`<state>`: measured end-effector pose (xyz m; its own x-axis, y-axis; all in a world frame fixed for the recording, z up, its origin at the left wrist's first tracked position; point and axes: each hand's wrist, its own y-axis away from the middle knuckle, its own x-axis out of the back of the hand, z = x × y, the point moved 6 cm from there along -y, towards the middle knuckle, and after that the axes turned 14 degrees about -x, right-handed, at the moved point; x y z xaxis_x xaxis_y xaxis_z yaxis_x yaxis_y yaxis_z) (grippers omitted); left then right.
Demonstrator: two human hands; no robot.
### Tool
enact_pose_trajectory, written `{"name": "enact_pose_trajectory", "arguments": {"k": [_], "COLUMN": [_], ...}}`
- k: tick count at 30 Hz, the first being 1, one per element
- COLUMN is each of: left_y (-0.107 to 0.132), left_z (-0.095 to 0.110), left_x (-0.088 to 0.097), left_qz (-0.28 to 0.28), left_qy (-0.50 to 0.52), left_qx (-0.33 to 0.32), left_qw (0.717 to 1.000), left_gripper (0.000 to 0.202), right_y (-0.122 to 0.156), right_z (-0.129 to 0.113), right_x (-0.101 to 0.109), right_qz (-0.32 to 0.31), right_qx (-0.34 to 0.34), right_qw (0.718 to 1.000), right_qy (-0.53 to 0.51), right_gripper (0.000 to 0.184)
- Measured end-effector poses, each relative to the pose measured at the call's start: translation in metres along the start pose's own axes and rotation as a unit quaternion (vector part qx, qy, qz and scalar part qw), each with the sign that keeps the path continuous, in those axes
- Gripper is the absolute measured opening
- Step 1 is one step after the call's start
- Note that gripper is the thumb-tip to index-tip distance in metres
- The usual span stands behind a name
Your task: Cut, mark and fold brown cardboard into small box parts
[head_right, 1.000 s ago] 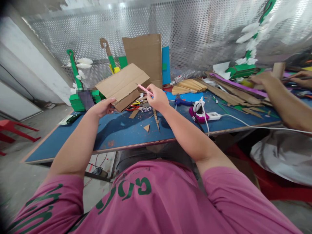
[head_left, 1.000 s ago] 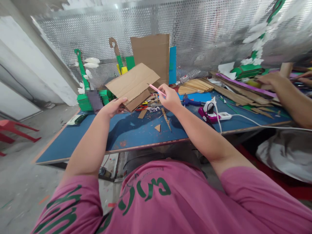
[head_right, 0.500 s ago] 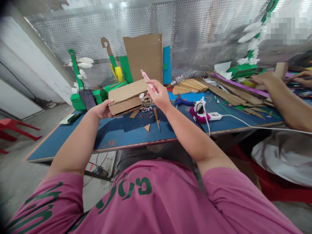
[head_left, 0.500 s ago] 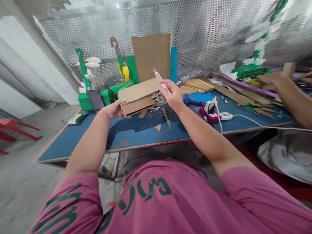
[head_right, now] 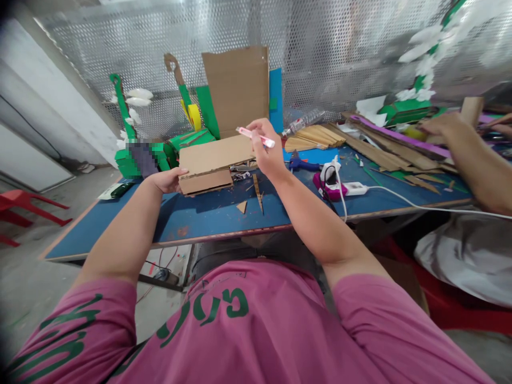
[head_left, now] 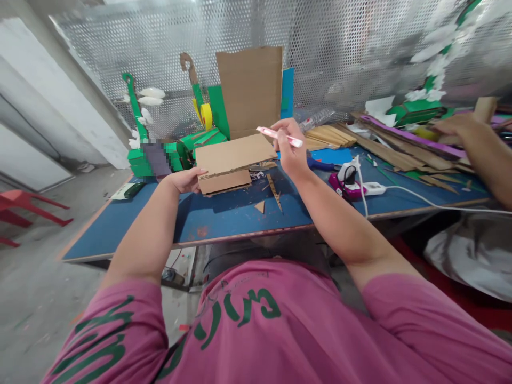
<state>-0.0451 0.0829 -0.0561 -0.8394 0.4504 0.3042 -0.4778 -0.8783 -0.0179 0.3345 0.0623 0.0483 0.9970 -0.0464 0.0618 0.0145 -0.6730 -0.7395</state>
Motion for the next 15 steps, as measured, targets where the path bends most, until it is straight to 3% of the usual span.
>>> {"name": "enact_pose_trajectory", "arguments": {"k": [3, 6, 10, 15], "left_y": [0.000, 0.001, 0.001, 0.000], "left_z": [-0.012, -0.014, -0.011, -0.013], "left_x": [-0.003, -0.006, -0.006, -0.005], "left_qz": [0.015, 0.018, 0.016, 0.006], "left_qy": [0.027, 0.025, 0.005, 0.003], "left_qx": [0.084, 0.109, 0.105, 0.110], "left_qw": [0.996, 0.994, 0.994, 0.994], "left_gripper": [0.061, 0.063, 0.067, 0.067], "right_y": [0.004, 0.009, 0.011, 0.009], "right_z": [0.000, 0.002, 0.008, 0.016], "right_x": [-0.019, -0.032, -0.033, -0.033], "right_qz": [-0.100, -0.155, -0.153, -0.142], "right_qx": [-0.020, -0.042, -0.080, -0.101], "right_qw": [0.995, 0.984, 0.973, 0.981], "right_qy": [0.014, 0.081, 0.150, 0.086], "right_gripper": [0.043, 0.037, 0.027, 0.030]}}
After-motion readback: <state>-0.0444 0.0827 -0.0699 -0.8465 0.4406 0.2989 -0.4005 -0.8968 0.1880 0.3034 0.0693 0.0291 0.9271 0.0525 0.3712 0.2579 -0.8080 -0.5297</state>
